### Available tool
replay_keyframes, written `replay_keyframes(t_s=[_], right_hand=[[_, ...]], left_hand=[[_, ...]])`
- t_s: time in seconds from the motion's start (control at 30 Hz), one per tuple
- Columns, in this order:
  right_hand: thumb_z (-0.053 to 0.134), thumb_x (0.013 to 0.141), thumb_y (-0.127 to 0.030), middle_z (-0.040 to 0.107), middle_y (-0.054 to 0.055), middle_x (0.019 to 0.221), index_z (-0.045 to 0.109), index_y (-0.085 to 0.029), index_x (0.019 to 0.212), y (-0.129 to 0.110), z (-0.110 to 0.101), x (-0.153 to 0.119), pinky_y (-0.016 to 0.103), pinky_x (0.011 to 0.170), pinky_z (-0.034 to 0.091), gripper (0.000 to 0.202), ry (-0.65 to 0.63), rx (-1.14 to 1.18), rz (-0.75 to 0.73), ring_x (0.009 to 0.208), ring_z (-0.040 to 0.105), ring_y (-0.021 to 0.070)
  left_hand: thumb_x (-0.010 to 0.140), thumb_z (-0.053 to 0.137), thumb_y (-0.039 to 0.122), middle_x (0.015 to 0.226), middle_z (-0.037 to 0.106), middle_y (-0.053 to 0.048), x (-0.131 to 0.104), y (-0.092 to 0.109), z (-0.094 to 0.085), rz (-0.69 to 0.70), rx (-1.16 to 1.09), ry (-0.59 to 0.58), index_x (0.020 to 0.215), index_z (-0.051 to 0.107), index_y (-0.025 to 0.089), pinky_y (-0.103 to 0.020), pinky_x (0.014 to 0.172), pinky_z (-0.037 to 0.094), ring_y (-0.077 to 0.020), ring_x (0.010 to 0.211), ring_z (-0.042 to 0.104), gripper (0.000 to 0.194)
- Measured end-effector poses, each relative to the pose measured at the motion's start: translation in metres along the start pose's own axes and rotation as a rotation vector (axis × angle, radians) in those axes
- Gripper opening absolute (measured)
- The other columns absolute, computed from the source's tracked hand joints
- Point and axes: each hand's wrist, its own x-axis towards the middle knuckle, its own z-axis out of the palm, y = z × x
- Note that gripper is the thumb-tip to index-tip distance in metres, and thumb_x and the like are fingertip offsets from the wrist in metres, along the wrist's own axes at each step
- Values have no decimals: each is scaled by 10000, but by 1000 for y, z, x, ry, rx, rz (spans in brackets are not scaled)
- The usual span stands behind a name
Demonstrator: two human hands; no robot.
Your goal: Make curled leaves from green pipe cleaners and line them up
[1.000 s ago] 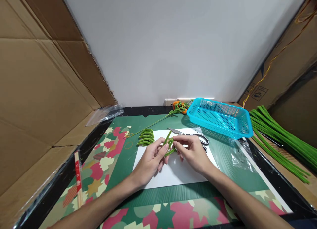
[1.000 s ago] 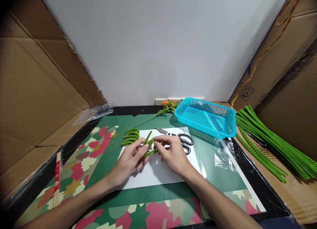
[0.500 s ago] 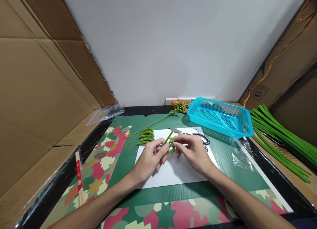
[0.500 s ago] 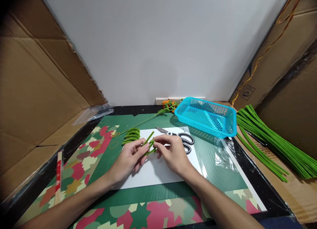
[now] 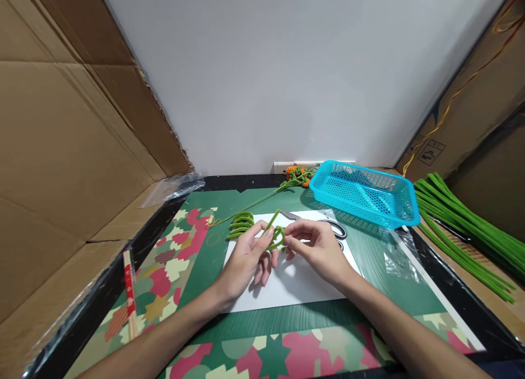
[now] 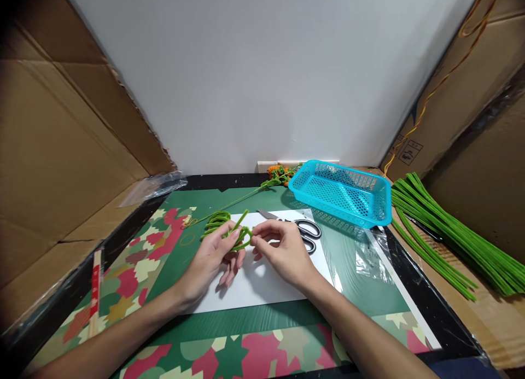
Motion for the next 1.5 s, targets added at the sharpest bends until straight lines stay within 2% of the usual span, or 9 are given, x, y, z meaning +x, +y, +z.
replay_keyframes(t_s=[0.13, 0.37, 0.5, 0.7, 0.9, 0.97, 1.07, 1.2, 1.5], right_hand=[[806, 846, -355, 720, 21, 758, 735, -171, 872, -1, 0, -1, 300, 639, 626, 198, -22, 0, 8, 667, 702, 165], [792, 826, -298, 718, 19, 704, 714, -154, 828, -1, 0, 0, 274, 613, 595, 164, -21, 27, 36, 582, 682, 142], [788, 826, -294, 726, 30, 727, 721, -154, 842, 0, -1, -1, 279, 611, 603, 156, -18, 18, 33, 609, 690, 152], [788, 845, -324, 721, 36, 740, 729, -158, 840, -1, -1, -1, 297, 637, 619, 176, -36, 1, 7, 638, 681, 157], [775, 881, -352, 733, 26, 767, 707, -185, 1057, -1, 0, -1, 305, 619, 616, 252, -12, 13, -12, 675, 704, 182], [742, 915, -346, 734, 24, 767, 718, -189, 1058, -1, 0, -2, 293, 614, 602, 213, -16, -56, -46, 663, 697, 174], [678, 962, -291, 748, 32, 809, 734, -197, 952, 0, 0, -5, 255, 595, 557, 110, -16, -279, -139, 697, 697, 164], [607, 990, -209, 748, 28, 842, 698, -204, 919, 1, 1, -8, 246, 607, 518, 115, 10, -535, -287, 742, 695, 161], [587, 1025, -195, 746, 6, 894, 677, -219, 1007, 6, -2, -7, 238, 611, 514, 95, 1, -562, -317, 702, 685, 137]], left_hand=[[1015, 597, 603, 557, 595, 87, 2, -2, -1, -28, -26, -26, 983, 500, 237, -87, 308, 292, -67, 315, 523, 380], [962, 708, 542, 595, 618, 85, 5, 2, -1, -64, -103, -46, 943, 506, 227, -93, 281, 314, -57, 292, 502, 375], [956, 723, 513, 600, 629, 74, 5, 2, -2, -91, -131, -93, 962, 550, 211, -100, 296, 352, -61, 300, 520, 348], [901, 782, 536, 588, 643, 59, 6, 0, -2, -89, -89, -57, 950, 571, 200, -101, 293, 360, -68, 304, 530, 400], [939, 747, 519, 632, 667, 57, 7, 1, -3, -79, -88, -64, 1024, 575, 205, -118, 299, 391, -78, 320, 560, 368], [940, 746, 516, 654, 672, 50, 6, 1, -3, -80, -82, -83, 1008, 575, 197, -113, 303, 386, -76, 333, 575, 368], [931, 756, 517, 684, 684, 38, 5, 0, -2, -99, -76, -117, 987, 562, 197, -108, 305, 381, -79, 352, 598, 379], [930, 752, 532, 723, 696, 22, 5, -1, -3, -127, -59, -164, 971, 559, 192, -109, 307, 396, -79, 366, 612, 393], [938, 739, 525, 767, 698, 11, 5, -4, -4, -114, -20, -153, 988, 580, 185, -120, 317, 416, -72, 370, 601, 378]])
